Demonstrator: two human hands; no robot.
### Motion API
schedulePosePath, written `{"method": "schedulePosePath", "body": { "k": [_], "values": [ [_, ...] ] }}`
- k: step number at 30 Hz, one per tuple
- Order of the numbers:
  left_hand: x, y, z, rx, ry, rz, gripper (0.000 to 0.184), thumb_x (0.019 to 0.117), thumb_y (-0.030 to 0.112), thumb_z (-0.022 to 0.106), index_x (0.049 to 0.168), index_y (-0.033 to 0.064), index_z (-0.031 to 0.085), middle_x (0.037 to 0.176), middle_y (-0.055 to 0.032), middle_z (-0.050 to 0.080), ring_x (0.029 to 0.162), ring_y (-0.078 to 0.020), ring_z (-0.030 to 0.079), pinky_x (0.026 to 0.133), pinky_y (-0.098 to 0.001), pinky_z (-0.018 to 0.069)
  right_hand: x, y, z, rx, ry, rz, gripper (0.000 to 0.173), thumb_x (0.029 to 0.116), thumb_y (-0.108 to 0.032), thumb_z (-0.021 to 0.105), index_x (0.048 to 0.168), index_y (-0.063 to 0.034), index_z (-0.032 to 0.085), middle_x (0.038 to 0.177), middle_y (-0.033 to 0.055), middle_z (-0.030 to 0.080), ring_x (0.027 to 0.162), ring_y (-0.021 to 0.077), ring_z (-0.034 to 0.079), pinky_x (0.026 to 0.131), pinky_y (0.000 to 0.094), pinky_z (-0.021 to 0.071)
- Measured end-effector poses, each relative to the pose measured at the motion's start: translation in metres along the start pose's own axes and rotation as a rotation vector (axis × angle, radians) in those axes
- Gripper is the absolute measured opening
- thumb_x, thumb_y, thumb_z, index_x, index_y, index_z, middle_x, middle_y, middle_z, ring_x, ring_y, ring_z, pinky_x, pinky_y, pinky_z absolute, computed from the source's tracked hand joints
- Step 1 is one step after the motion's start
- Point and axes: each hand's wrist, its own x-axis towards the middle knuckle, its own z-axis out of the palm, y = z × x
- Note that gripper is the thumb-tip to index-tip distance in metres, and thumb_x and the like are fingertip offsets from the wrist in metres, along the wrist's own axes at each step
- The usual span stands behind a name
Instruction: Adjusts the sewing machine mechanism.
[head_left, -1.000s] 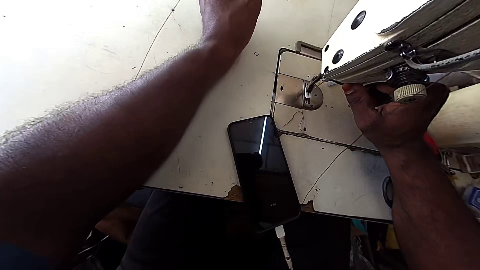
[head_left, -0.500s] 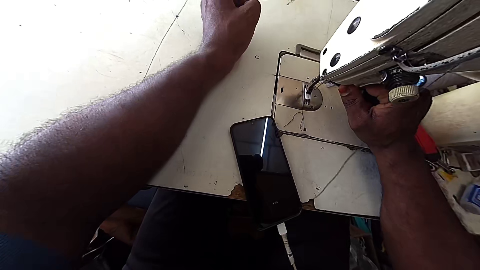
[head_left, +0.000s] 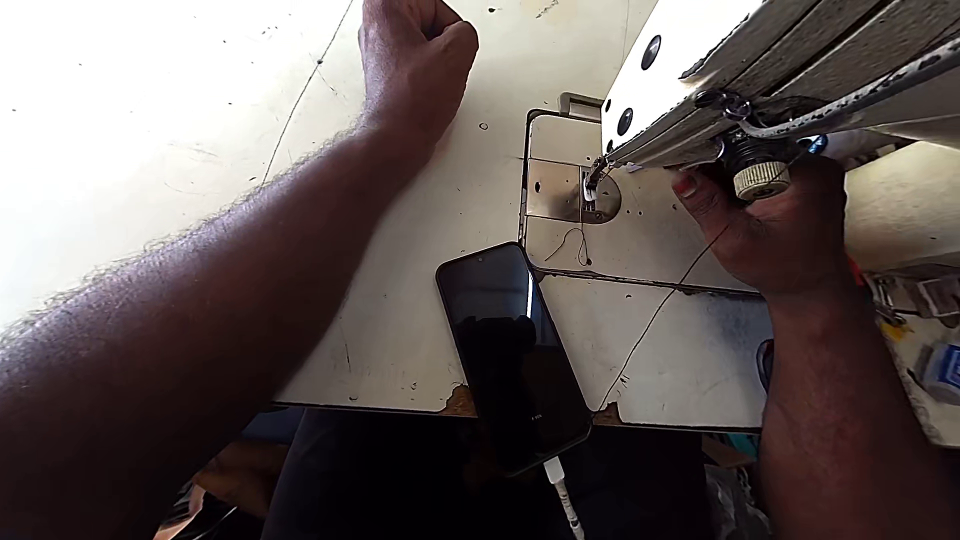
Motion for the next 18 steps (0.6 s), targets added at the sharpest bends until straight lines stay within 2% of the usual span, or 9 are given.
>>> {"method": "schedulePosePath", "body": {
  "k": [3,6,8,10,14,18],
  "values": [
    [-0.001,0.001,0.000,0.019,0.002,-0.002,0.015,0.0882,0.018,0.064,0.073,0.0168,0.065,0.063,0.0075,0.056,0.060,-0.0046,0.054,0.058,-0.0267,0.0434,0.001,-0.003,-0.006,0.059,-0.009,0.075,0.028,0.0919,-0.027,0.077,0.110,-0.0074,0.067,0.102,-0.0045,0.069,0.095,-0.0053,0.065,0.087,0.0155,0.0559],
    [-0.002,0.000,0.000,0.011,-0.004,0.019,0.017,0.0887,0.018,0.064,0.072,0.0166,0.064,0.062,0.0078,0.055,0.058,-0.0047,0.052,0.057,-0.0264,0.0418,0.001,-0.007,-0.012,0.172,-0.032,0.181,0.039,0.0836,-0.026,0.084,0.114,-0.0127,0.064,0.102,-0.0117,0.071,0.095,-0.0062,0.067,0.087,0.0144,0.0578],
    [-0.001,-0.001,0.000,0.011,-0.004,0.022,0.016,0.0884,0.018,0.065,0.073,0.0163,0.065,0.061,0.0078,0.054,0.056,-0.0044,0.051,0.055,-0.0264,0.0407,0.001,-0.007,-0.016,0.215,-0.069,0.212,0.039,0.0801,-0.024,0.085,0.112,-0.0124,0.067,0.099,-0.0107,0.072,0.092,-0.0042,0.069,0.084,0.0146,0.0593],
    [-0.001,-0.002,0.000,0.005,-0.004,0.024,0.017,0.0882,0.017,0.065,0.071,0.0164,0.064,0.060,0.0076,0.054,0.054,-0.0043,0.050,0.052,-0.0261,0.0393,0.001,-0.004,-0.017,0.248,-0.096,0.192,0.029,0.0822,-0.024,0.084,0.105,-0.0132,0.071,0.095,-0.0092,0.074,0.088,-0.0021,0.070,0.079,0.0154,0.0593],
    [-0.003,0.000,-0.001,-0.003,-0.010,0.012,0.017,0.0885,0.017,0.065,0.072,0.0164,0.065,0.061,0.0075,0.055,0.055,-0.0045,0.051,0.052,-0.0259,0.0401,0.000,-0.001,-0.017,0.337,-0.107,0.154,0.020,0.0868,-0.021,0.082,0.103,-0.0118,0.073,0.095,-0.0063,0.074,0.087,0.0015,0.070,0.079,0.0183,0.0604],
    [-0.003,0.000,-0.001,-0.003,-0.012,0.007,0.015,0.0886,0.019,0.065,0.074,0.0159,0.066,0.063,0.0068,0.056,0.058,-0.0049,0.053,0.055,-0.0265,0.0423,0.000,0.001,-0.019,0.445,-0.093,0.144,0.012,0.0910,-0.019,0.077,0.100,-0.0135,0.074,0.091,-0.0098,0.072,0.081,-0.0002,0.067,0.075,0.0173,0.0584]
  ]
}}
